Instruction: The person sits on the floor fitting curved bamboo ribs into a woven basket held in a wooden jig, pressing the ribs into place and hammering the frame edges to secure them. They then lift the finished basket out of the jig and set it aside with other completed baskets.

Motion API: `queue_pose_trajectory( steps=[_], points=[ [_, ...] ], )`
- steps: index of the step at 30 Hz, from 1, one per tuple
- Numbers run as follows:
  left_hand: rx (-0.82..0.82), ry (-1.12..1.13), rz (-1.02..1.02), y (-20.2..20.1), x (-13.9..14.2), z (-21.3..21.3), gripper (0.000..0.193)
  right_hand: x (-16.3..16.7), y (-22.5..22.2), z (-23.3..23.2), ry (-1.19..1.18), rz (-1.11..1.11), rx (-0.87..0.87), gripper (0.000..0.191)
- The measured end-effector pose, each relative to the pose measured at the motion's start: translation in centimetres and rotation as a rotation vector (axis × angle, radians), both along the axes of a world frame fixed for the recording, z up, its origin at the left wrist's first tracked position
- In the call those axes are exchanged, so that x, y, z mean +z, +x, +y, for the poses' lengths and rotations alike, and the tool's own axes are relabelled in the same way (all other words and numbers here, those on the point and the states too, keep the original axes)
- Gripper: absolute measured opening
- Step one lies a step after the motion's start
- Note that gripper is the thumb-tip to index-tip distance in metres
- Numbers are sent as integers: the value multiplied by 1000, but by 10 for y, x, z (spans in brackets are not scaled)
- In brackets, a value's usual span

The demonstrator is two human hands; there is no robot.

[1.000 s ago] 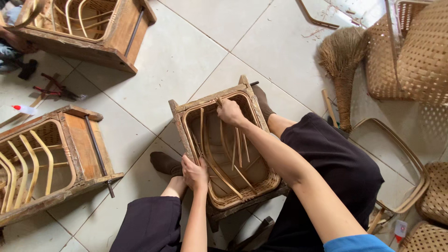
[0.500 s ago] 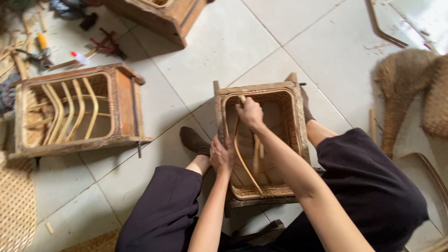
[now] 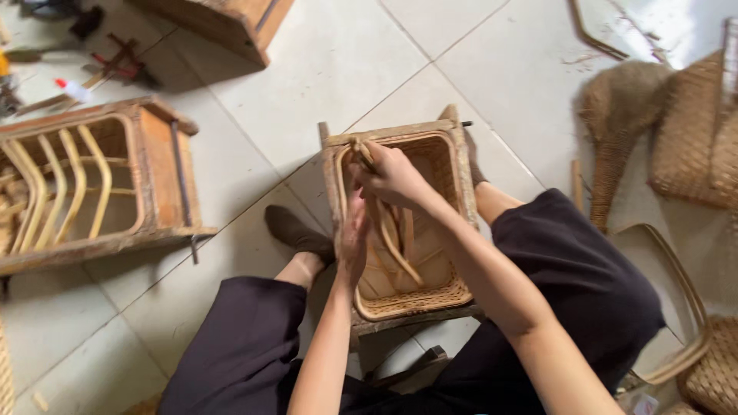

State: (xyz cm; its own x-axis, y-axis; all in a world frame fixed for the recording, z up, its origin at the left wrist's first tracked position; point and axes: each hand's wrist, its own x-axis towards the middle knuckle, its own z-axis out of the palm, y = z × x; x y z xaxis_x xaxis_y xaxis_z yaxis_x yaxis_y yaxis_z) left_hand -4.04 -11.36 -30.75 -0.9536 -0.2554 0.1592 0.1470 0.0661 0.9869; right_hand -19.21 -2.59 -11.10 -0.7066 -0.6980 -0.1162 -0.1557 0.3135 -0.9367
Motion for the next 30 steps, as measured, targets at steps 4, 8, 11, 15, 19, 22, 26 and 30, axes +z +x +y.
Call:
queue_pose_trajectory(
  steps=[4,8,11,15,19,22,26,30],
  points=[
    [6,87,-370,-10,28,27,61,-15,16,-5,-262,-325,-140,46],
    [312,599,-406,-9,112,14,46,-51,40,-11,-332,301,44,92],
    [408,732,-576,9,176,-17,39,-60,55,-13,-48,415,141,100],
    [533,753,-349,23,180,-40,30,-53,101,-31,239,448,240,72],
    [365,805,40,8,104,-80,22,-77,129,-51,48,376,27,31],
    [437,874,-30,-7,44,-89,51,-110,77,-64,230,233,86,27],
    [317,181,-322,-29,2,-54,75,-136,-54,-100,136,-338,-162,64],
    [392,-532,-487,-31,4,-16,92,-147,-143,-151,448,194,99,28]
  ],
)
